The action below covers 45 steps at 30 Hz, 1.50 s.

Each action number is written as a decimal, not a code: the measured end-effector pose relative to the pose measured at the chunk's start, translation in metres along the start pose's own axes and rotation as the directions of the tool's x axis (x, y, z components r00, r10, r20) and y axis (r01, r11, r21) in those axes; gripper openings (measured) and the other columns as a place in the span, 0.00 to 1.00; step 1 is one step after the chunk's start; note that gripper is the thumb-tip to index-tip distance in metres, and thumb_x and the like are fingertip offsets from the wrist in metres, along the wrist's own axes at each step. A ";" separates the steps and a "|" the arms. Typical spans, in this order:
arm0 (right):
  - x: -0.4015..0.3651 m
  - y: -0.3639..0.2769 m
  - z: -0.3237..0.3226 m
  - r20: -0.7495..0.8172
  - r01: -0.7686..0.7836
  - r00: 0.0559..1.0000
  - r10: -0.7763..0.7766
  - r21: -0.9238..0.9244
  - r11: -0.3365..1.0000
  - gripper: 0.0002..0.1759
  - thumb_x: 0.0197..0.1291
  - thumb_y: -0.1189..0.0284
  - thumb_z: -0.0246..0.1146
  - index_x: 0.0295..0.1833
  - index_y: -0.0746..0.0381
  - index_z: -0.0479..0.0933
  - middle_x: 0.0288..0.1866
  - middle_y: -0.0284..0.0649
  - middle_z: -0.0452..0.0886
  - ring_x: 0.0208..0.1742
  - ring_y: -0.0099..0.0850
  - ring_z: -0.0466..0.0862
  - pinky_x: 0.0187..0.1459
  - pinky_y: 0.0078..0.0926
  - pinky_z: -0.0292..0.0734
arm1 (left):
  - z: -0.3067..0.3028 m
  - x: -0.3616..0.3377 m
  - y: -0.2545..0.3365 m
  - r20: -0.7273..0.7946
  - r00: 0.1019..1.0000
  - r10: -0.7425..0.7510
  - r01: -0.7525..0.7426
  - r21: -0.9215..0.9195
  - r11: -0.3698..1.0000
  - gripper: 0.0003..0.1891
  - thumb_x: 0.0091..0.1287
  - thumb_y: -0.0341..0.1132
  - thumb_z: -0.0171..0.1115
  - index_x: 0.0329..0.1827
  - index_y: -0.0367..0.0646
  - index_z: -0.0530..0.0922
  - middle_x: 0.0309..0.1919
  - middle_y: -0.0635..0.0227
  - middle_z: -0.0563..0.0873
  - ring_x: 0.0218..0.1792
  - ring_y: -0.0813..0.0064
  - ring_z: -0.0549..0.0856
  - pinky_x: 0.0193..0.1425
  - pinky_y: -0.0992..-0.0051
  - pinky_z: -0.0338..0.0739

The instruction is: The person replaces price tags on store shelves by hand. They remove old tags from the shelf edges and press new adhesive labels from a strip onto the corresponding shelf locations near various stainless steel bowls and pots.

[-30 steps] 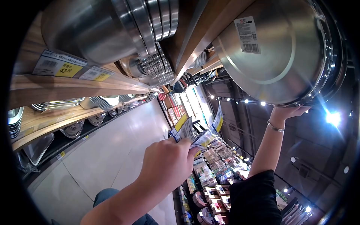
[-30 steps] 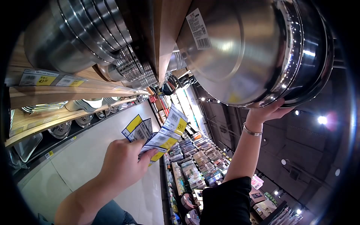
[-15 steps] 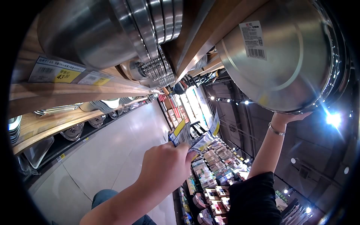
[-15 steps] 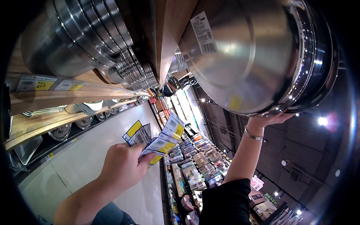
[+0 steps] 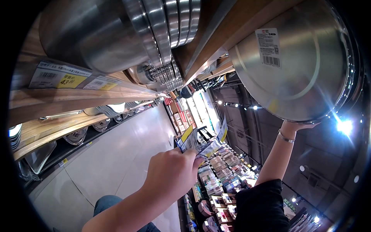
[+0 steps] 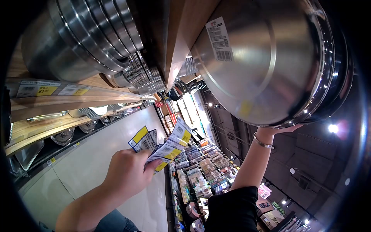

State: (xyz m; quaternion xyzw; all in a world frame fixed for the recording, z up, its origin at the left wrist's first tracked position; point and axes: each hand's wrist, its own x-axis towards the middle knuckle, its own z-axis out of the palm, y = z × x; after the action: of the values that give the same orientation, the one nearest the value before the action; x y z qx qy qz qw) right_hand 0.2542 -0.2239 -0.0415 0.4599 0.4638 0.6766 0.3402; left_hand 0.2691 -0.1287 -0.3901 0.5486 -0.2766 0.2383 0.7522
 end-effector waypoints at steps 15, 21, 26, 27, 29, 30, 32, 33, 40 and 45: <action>-0.007 0.007 0.007 0.004 0.098 0.995 -0.098 0.001 0.995 0.30 0.50 0.57 0.57 0.52 0.67 0.63 0.52 0.46 0.68 0.48 0.33 0.73 0.45 0.35 0.72 | -0.004 0.003 -0.007 0.002 1.000 -0.008 0.008 0.013 1.000 0.09 0.53 0.37 0.57 0.22 0.41 0.75 0.11 0.61 0.75 0.13 0.65 0.77 0.17 0.69 0.70; -0.008 0.009 0.007 0.014 0.094 0.995 -0.094 0.009 0.996 0.30 0.50 0.57 0.56 0.53 0.67 0.63 0.52 0.46 0.68 0.48 0.33 0.73 0.45 0.35 0.72 | -0.003 0.004 -0.010 -0.001 1.000 -0.021 0.021 0.003 1.000 0.09 0.53 0.37 0.56 0.22 0.41 0.75 0.11 0.61 0.75 0.13 0.65 0.77 0.18 0.69 0.70; -0.009 0.010 0.009 0.025 0.086 0.996 -0.087 0.019 0.996 0.30 0.50 0.58 0.56 0.53 0.67 0.63 0.52 0.46 0.68 0.48 0.33 0.73 0.45 0.35 0.72 | -0.005 0.005 -0.012 0.007 1.000 -0.017 0.017 0.003 1.000 0.09 0.53 0.38 0.57 0.23 0.41 0.75 0.11 0.60 0.75 0.13 0.65 0.77 0.17 0.69 0.70; -0.009 0.010 0.008 0.025 0.084 0.996 -0.084 0.021 0.996 0.30 0.50 0.58 0.56 0.53 0.67 0.63 0.52 0.46 0.68 0.48 0.33 0.73 0.45 0.35 0.72 | -0.005 0.005 -0.012 0.006 1.000 -0.017 0.017 0.002 1.000 0.09 0.53 0.38 0.57 0.23 0.41 0.75 0.11 0.60 0.75 0.13 0.65 0.77 0.17 0.69 0.70; -0.009 0.010 0.009 0.027 0.082 0.996 -0.083 0.026 0.996 0.30 0.51 0.58 0.56 0.53 0.68 0.63 0.52 0.46 0.68 0.48 0.33 0.73 0.45 0.35 0.72 | -0.006 0.006 -0.013 -0.001 1.000 -0.016 0.016 0.004 1.000 0.10 0.54 0.38 0.57 0.22 0.40 0.75 0.11 0.60 0.75 0.13 0.64 0.77 0.17 0.69 0.70; -0.009 0.010 0.010 0.028 0.077 0.997 -0.078 0.028 0.997 0.29 0.51 0.58 0.56 0.53 0.68 0.63 0.52 0.46 0.68 0.48 0.33 0.73 0.45 0.35 0.72 | -0.007 0.006 -0.013 -0.002 1.000 -0.017 0.017 0.004 1.000 0.10 0.54 0.38 0.57 0.22 0.40 0.75 0.11 0.60 0.75 0.13 0.64 0.77 0.17 0.69 0.70; -0.009 0.009 0.010 0.031 0.072 0.997 -0.073 0.035 0.997 0.29 0.51 0.58 0.56 0.53 0.68 0.63 0.52 0.46 0.68 0.48 0.33 0.73 0.45 0.35 0.72 | -0.007 0.006 -0.013 -0.008 1.000 -0.012 0.012 0.009 1.000 0.10 0.54 0.38 0.57 0.22 0.40 0.75 0.11 0.60 0.76 0.13 0.65 0.77 0.17 0.69 0.71; -0.010 0.009 0.010 0.031 0.069 0.997 -0.070 0.039 0.997 0.29 0.51 0.58 0.56 0.53 0.68 0.63 0.52 0.46 0.68 0.48 0.33 0.73 0.45 0.35 0.72 | -0.007 0.006 -0.013 -0.007 1.000 -0.013 0.013 0.010 1.000 0.10 0.54 0.38 0.57 0.22 0.40 0.75 0.11 0.60 0.76 0.13 0.65 0.77 0.17 0.69 0.71; -0.008 0.009 0.010 0.037 0.057 0.998 -0.059 0.050 0.997 0.29 0.51 0.58 0.55 0.53 0.68 0.62 0.52 0.46 0.68 0.48 0.33 0.73 0.46 0.35 0.71 | -0.008 0.006 -0.010 -0.034 0.999 -0.019 0.019 0.002 1.000 0.09 0.50 0.36 0.59 0.20 0.39 0.74 0.10 0.60 0.75 0.13 0.64 0.76 0.18 0.69 0.70; -0.009 0.011 0.009 0.050 0.065 0.996 -0.067 0.051 0.997 0.29 0.51 0.58 0.55 0.53 0.68 0.62 0.52 0.46 0.68 0.48 0.34 0.73 0.46 0.35 0.71 | -0.010 0.006 -0.009 -0.074 0.997 -0.020 0.020 -0.010 1.000 0.09 0.47 0.35 0.62 0.18 0.39 0.74 0.09 0.60 0.74 0.12 0.63 0.75 0.18 0.69 0.70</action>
State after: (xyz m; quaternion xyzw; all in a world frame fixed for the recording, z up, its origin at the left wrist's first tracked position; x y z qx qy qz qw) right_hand 0.2658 -0.2329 -0.0320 0.4699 0.4863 0.6412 0.3628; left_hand 0.2809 -0.1216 -0.3948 0.5387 -0.2441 0.2497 0.7667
